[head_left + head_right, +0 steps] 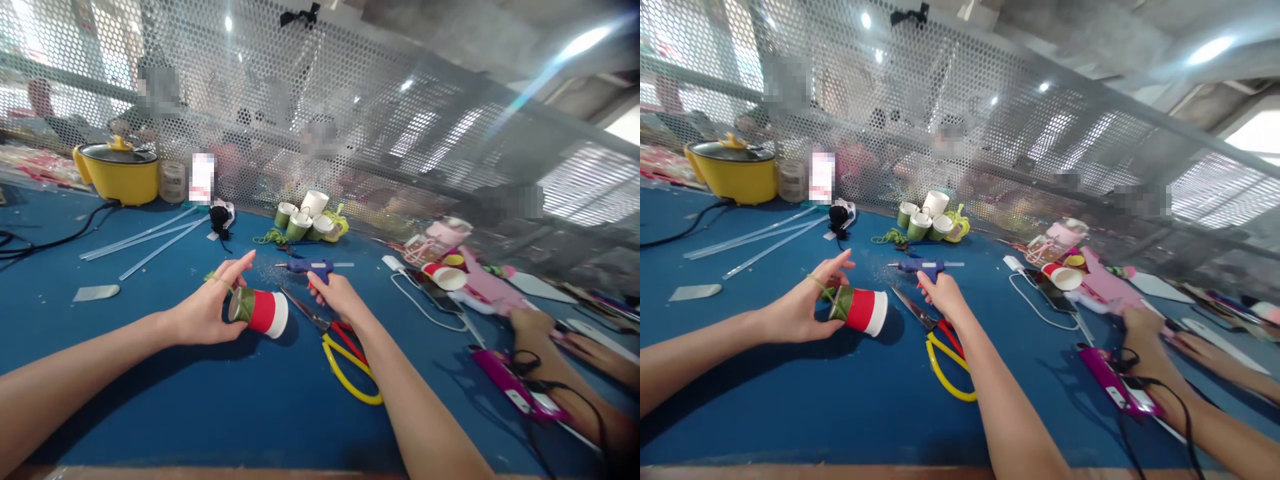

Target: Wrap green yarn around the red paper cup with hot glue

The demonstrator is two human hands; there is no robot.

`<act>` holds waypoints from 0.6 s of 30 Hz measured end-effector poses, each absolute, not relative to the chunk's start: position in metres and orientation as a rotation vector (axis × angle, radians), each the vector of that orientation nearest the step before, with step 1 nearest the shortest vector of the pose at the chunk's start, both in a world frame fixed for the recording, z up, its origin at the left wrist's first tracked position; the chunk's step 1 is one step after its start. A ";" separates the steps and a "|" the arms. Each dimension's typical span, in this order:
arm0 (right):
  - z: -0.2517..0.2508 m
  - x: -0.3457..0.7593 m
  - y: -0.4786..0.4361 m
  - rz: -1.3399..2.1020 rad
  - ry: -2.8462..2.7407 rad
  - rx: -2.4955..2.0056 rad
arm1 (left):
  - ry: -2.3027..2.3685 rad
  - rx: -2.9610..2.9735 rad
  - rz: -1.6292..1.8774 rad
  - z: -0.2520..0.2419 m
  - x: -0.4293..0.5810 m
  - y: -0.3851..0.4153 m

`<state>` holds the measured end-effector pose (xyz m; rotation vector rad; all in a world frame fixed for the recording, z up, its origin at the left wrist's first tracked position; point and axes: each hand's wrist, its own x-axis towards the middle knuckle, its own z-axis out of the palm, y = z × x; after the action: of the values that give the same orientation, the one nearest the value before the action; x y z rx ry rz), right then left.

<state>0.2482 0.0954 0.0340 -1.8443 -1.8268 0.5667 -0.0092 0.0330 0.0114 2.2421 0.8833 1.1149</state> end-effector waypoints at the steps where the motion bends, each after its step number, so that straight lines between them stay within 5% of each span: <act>1: 0.030 0.250 0.099 0.519 -1.827 -1.875 | 0.888 2.242 1.115 0.012 -0.009 0.033; 9: 0.054 0.223 0.068 0.080 -1.965 -1.732 | 0.928 2.229 1.093 0.010 -0.009 0.035; 13: 0.070 0.176 0.035 0.309 -2.366 -1.062 | 0.873 2.149 1.114 0.008 -0.008 0.033; 18: 0.071 0.151 0.034 0.365 -2.490 -0.905 | 0.800 2.079 1.084 0.006 -0.008 0.030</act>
<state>0.1510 0.0338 0.0709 -0.9050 -2.4899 0.3650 -0.0076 0.0304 0.0061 2.0795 0.8004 1.0838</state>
